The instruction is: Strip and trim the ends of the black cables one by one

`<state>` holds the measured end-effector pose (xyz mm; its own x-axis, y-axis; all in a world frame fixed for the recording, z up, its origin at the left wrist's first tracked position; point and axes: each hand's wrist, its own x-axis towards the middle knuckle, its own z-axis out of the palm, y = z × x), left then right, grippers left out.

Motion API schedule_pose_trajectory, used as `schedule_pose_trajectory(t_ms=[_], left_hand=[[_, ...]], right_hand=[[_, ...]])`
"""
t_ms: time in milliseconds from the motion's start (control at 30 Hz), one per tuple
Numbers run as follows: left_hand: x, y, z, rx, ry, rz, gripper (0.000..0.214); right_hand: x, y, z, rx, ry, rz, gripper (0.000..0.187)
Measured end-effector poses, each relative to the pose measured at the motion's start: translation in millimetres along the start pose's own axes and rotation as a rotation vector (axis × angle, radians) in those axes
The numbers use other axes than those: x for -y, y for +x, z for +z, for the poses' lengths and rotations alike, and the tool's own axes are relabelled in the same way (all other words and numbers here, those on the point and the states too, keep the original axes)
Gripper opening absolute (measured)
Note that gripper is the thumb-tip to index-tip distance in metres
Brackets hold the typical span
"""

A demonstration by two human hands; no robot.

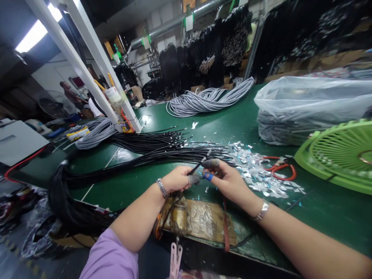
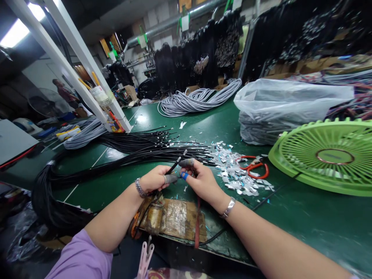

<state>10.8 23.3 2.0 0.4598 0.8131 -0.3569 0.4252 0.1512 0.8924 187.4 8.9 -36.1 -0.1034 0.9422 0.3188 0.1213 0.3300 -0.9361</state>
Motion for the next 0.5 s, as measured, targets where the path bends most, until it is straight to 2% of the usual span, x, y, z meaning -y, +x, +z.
schedule_pose_trajectory(t_ms=[167,367,500], left_hand=[[-2.0,-1.7,2.2,-0.019,0.041,0.030,0.028],[-0.3,0.0,-3.5,-0.006,-0.022,-0.022,0.033],[1.8,0.8,-5.6,0.001,-0.048,-0.010,0.035]], right_hand=[[-1.4,3.3,-0.1,-0.019,0.191,0.260,0.033],[1.1,5.7,-4.7,-0.093,0.263,0.340,0.036],[6.3,4.5,-3.3,-0.072,0.271,0.363,0.037]])
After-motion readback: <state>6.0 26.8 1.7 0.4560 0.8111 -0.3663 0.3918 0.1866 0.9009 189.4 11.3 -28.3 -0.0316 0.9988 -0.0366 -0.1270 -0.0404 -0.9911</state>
